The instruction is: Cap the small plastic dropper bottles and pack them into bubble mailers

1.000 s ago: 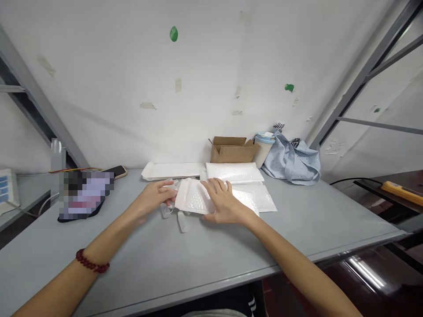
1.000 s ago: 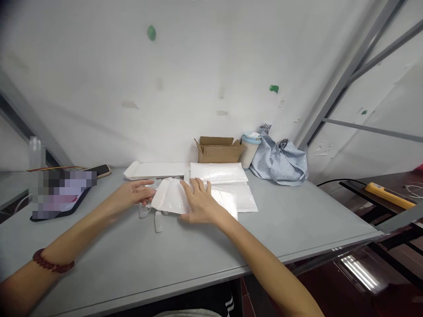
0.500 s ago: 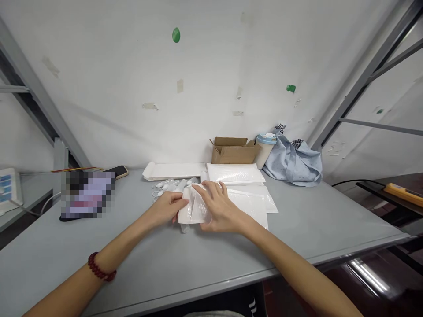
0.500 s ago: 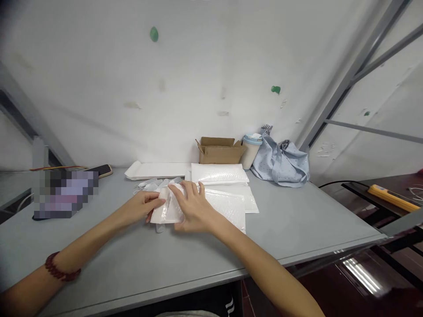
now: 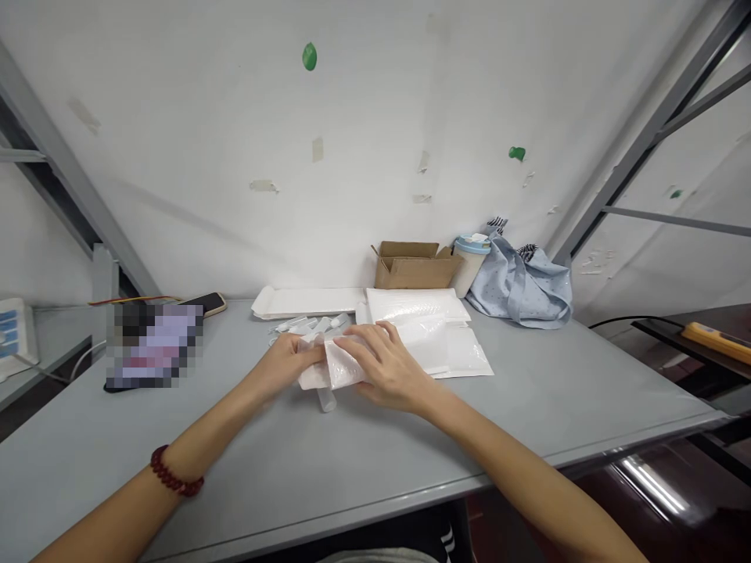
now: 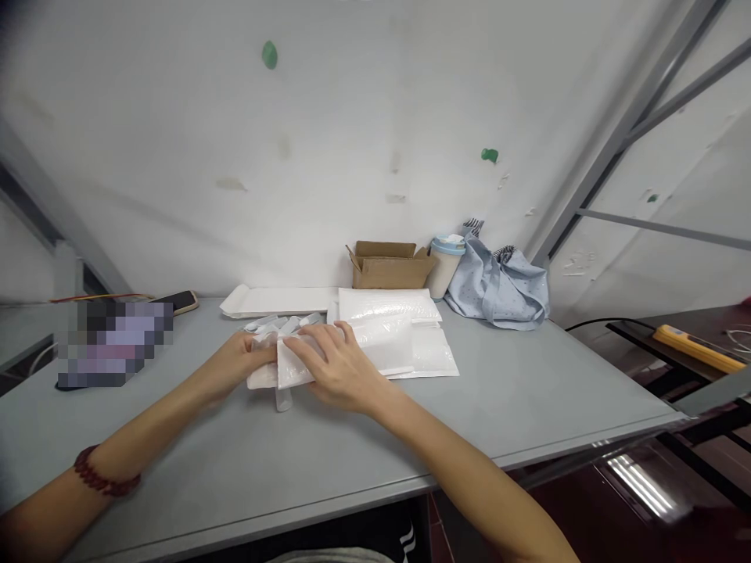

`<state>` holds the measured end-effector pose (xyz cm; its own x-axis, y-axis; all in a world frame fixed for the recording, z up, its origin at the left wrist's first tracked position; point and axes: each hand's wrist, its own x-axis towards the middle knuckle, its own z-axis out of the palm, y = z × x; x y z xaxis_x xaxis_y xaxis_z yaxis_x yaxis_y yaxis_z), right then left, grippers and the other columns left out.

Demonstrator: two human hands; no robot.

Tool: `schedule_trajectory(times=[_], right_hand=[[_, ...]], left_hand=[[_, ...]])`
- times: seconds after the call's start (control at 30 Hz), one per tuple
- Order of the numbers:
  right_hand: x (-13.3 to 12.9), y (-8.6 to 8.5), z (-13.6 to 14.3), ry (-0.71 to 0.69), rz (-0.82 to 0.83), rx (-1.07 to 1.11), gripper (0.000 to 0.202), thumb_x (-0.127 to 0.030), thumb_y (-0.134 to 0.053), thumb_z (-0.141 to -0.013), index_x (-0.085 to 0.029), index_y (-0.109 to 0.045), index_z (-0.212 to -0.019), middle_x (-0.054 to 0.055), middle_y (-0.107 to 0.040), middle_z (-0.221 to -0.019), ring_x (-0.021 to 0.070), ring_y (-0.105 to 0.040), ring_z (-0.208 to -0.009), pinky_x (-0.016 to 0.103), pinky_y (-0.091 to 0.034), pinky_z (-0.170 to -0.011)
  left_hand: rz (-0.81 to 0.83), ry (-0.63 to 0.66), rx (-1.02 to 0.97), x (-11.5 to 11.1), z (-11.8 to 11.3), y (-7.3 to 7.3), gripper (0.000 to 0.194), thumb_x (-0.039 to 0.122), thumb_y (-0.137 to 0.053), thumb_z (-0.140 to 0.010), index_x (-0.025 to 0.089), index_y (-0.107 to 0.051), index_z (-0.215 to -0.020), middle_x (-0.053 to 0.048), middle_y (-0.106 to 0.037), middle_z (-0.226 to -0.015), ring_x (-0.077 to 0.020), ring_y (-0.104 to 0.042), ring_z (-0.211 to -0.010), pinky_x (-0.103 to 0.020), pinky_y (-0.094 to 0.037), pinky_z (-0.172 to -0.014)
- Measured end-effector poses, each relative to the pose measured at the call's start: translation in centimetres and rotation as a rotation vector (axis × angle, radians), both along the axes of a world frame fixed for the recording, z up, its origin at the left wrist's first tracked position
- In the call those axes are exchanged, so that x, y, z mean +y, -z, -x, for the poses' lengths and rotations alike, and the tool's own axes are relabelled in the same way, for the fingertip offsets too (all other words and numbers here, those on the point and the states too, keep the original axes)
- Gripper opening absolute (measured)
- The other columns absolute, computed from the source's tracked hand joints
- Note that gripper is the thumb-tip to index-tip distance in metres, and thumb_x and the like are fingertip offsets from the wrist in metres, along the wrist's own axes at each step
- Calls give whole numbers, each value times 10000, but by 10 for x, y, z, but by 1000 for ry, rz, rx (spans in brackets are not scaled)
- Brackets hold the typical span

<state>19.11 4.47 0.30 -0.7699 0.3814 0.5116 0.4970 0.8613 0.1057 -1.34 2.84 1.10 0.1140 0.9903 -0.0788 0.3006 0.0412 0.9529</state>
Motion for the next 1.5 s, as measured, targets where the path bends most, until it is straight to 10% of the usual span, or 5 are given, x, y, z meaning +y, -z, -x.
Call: schedule_trajectory(times=[0.33,0.67,1.07,1.33,1.5], right_hand=[[13,-15,-18,149,-18,163,319,-165,-516,-815,-159,-539,-1133,142,-575,-1119,256,-515,-1023,389,-381,-852],[13,-27,-27,441,369,147,416,-239,-574,-784,-205,-506,-1193,106,-585,-1097,286,-488,-1042,418,-382,-872],[-1,-29,-16,317,493,119,522,-235,-594,-736,-196,-457,-1238,99,-538,-1100,256,-460,-989,391,-399,-852],[-8,-24,-7,246,479,188,530,-244,-594,-712,-213,-455,-1223,86,-534,-1055,248,-476,-954,388,-427,-825],[-8,-21,-5,264,496,269,540,-202,-592,-690,-194,-470,-1216,93,-540,-1069,248,-491,-976,379,-436,-833]], left_hand=[[-77,57,79,3,16,-19,471,556,-460,-847,186,-631,-613,-44,-644,-621,-145,-520,-489,-261,-396,-471],[-583,571,783,-22,1,10,333,79,-442,-768,240,-661,-961,-61,-659,-1000,-213,-626,-876,-310,-476,-737],[-486,-422,-295,-8,15,-32,372,350,-737,-699,205,-515,-960,-36,-711,-886,-154,-628,-696,-272,-502,-611],[-385,-429,-328,-7,3,-17,335,436,-735,-706,206,-553,-866,-23,-726,-896,-144,-619,-673,-296,-509,-696],[-316,-290,13,-10,-6,-7,342,535,-584,-806,215,-705,-814,-57,-688,-1133,-275,-562,-1104,-413,-433,-959]])
